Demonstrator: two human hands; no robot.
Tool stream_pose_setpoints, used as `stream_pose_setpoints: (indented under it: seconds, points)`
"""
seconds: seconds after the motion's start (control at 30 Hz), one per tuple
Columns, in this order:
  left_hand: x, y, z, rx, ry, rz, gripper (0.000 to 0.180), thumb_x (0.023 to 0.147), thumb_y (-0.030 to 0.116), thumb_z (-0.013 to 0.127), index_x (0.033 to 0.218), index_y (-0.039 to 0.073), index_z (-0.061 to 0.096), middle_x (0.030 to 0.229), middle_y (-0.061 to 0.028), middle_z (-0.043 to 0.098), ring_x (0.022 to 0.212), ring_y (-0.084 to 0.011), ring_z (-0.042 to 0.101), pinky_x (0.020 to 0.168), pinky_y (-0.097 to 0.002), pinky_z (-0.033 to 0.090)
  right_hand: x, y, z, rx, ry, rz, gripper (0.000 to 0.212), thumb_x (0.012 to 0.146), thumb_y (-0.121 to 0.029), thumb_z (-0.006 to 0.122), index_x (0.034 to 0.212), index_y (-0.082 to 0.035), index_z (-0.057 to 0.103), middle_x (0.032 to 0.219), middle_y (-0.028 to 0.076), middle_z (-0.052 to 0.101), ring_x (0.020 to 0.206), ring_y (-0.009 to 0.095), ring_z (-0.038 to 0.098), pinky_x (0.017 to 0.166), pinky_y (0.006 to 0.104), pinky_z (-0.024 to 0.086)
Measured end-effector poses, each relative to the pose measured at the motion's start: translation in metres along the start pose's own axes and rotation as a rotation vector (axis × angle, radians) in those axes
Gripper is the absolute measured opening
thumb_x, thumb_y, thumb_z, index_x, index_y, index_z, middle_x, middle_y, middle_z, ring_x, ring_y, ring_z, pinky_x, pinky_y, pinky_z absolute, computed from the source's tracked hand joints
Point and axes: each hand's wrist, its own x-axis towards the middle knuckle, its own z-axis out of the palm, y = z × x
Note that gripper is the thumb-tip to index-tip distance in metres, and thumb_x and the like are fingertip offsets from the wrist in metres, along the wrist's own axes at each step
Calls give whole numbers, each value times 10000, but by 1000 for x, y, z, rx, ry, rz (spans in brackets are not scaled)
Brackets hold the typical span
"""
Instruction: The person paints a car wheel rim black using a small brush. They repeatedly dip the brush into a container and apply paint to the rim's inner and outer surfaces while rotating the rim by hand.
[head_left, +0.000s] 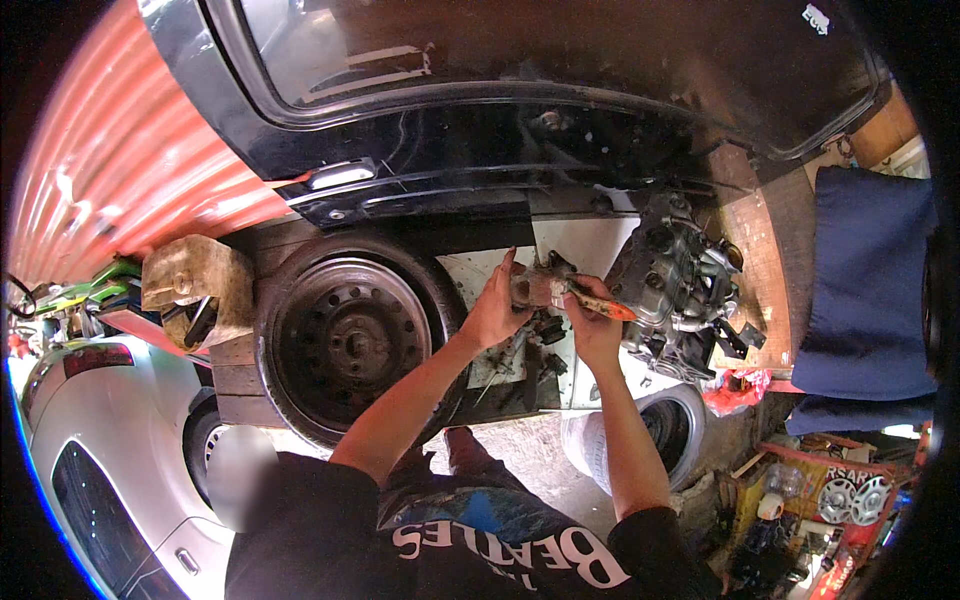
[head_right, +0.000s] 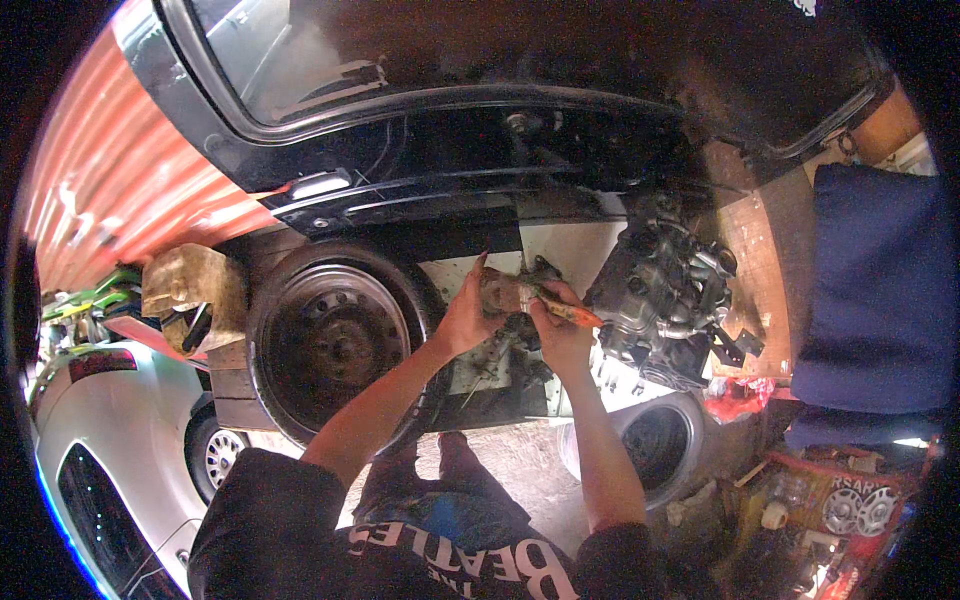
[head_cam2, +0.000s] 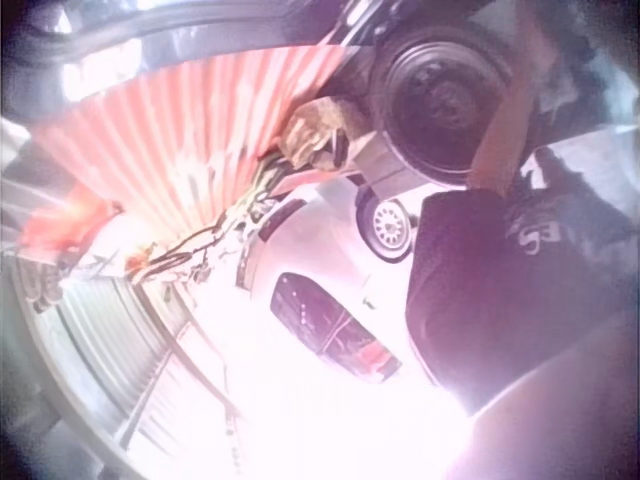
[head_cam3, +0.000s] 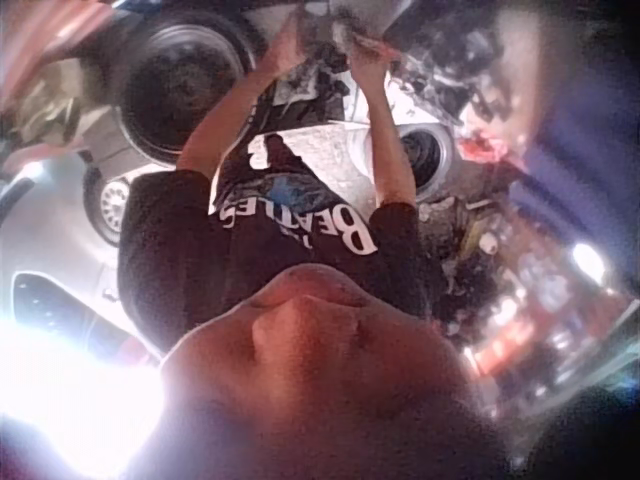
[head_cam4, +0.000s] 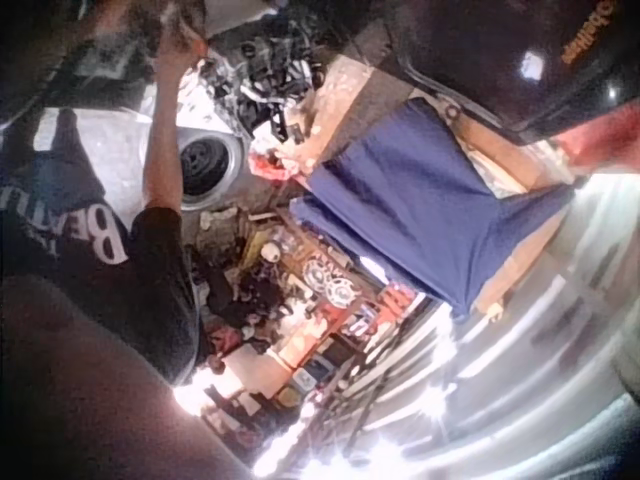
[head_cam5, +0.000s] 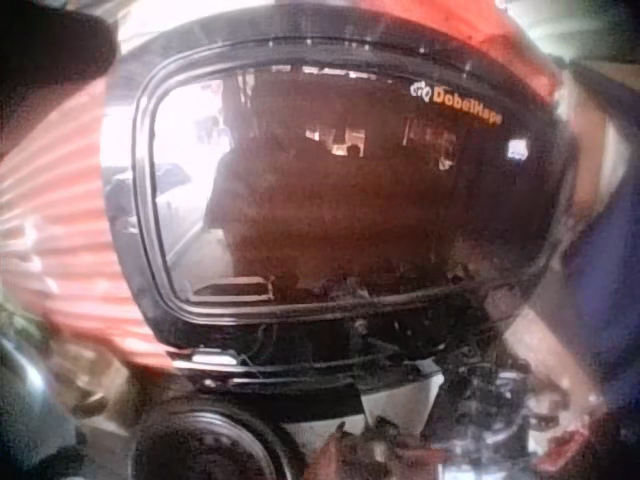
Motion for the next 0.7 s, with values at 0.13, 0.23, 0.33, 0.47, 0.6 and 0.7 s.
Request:
stream_pose_setpoints:
  seconds: [0.13,0.23,0.33,0.47,0.6,0.7]
  points:
    - [-13,19,-23,-57,74,47,1186,740,61,851,1619,-14,58,1371,-243,550,1260,-409,571,1092,-457,459,2,-25,17,-237,-113,-168,255,937,-65,735,1167,8,654,1030,69,711,936,136,673,836,285,539]
    - [-25,32,-39,45,26,-1,1193,738,52,848,1619,-19,48,1385,-237,556,1278,-398,567,1098,-453,458,3,-50,29,-370,-196,-281,250,878,-68,775,1102,-3,685,1014,109,734,913,219,698,819,341,554]
    - [-31,35,-48,-8,6,59,1219,722,65,876,1624,0,59,1355,-236,564,1251,-421,556,1104,-459,444,8,-56,37,-530,-271,-387,269,833,-104,789,1073,-38,688,995,113,726,906,299,685,812,396,555]
    - [-34,43,-50,-29,49,107,1222,714,41,868,1624,-2,52,1363,-243,560,1234,-433,572,1081,-461,462,12,-51,48,-762,-327,-401,271,823,-194,781,1046,-68,690,1010,106,716,973,340,660,859,455,539]
    - [-29,46,-47,-48,77,97,1212,708,21,855,1619,-16,57,1365,-249,557,1238,-438,574,1070,-465,471,14,-53,47,-782,-337,-341,305,803,-219,797,1059,-82,702,1046,129,693,1049,377,623,925,485,516]
    - [-27,42,-46,-25,48,89,1252,693,8,855,1622,7,16,1368,-250,556,1247,-425,585,1081,-460,475,14,-49,44,-703,-343,-233,322,794,-228,806,1071,-93,713,1083,137,669,1117,394,590,957,496,500]
